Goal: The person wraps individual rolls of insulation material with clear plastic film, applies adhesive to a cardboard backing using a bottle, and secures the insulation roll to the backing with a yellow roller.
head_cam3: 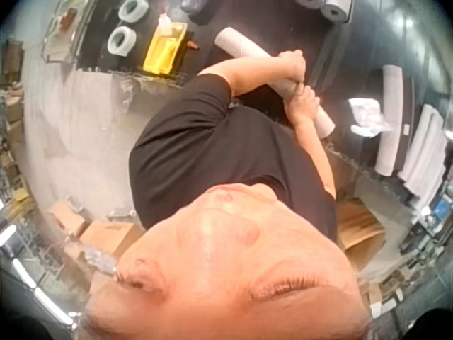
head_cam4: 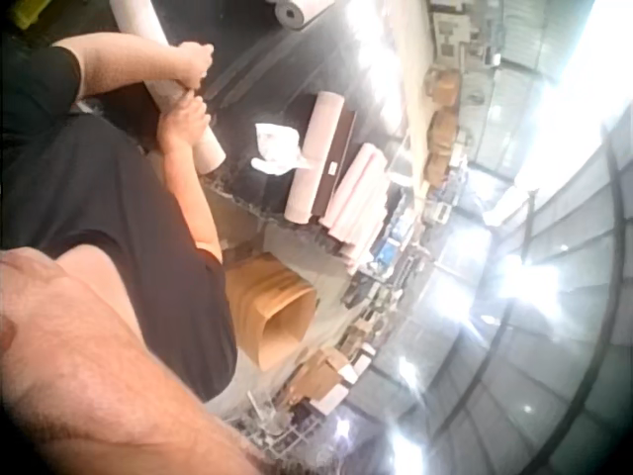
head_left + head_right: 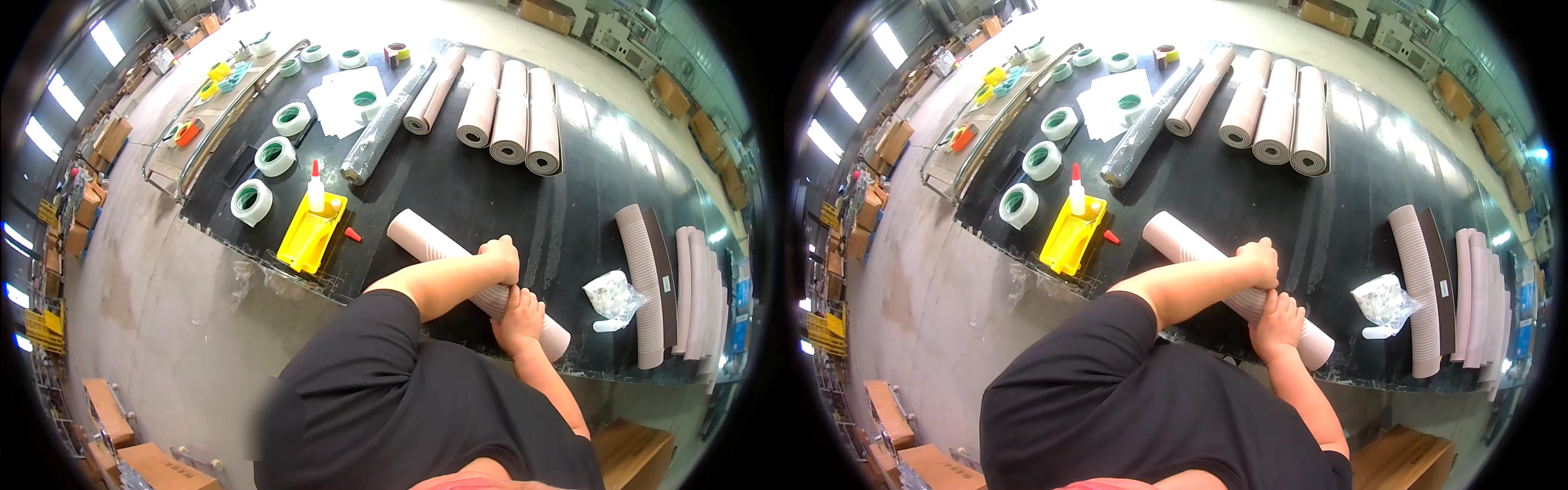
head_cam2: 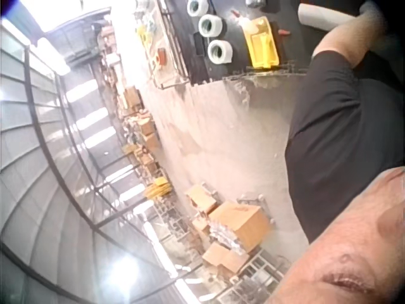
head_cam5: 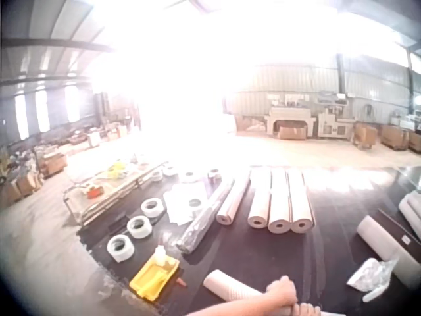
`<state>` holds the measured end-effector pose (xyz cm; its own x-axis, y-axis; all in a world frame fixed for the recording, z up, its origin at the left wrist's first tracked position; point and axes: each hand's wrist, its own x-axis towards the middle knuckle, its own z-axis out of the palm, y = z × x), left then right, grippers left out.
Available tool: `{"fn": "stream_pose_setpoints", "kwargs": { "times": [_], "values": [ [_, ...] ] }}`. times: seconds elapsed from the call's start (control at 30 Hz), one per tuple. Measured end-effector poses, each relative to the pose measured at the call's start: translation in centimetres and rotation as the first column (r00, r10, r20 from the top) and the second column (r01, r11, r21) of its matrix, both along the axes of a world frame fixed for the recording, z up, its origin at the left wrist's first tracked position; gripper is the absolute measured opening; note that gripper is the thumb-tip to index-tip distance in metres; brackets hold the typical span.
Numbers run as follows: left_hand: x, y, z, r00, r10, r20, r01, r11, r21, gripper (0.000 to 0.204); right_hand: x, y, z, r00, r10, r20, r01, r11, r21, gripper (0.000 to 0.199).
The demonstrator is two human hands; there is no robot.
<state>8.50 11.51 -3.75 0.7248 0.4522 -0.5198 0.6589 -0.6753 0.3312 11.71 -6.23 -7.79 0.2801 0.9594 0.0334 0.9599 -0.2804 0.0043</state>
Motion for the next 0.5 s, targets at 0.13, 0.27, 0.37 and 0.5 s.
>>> {"fn": "stream_pose_setpoints", "kwargs": {
  "times": [0.13,0.27,0.37,0.5],
  "values": [
    [1.7,0.8,0.6,0.996,-0.026,-0.086,0.030,0.999,0.043,0.047,-0.4,1.7,3.6,0.987,-0.097,-0.131,0.070,0.978,-0.199,0.085],
    [-2.5,-0.1,4.7,0.979,-0.067,0.191,0.029,0.981,0.193,0.040,1.2,3.1,4.3,0.966,-0.185,-0.183,0.122,0.942,-0.312,0.081],
    [-9.0,-2.5,5.5,0.950,-0.141,0.277,0.078,0.971,0.227,0.040,3.9,4.1,4.7,0.821,-0.324,-0.470,0.148,0.916,-0.373,0.079],
    [-12.7,-4.9,0.0,0.965,-0.137,0.225,0.059,0.945,0.321,0.076,6.8,3.3,2.3,0.850,-0.069,-0.523,0.063,0.998,-0.030,0.079]
  ]
}}
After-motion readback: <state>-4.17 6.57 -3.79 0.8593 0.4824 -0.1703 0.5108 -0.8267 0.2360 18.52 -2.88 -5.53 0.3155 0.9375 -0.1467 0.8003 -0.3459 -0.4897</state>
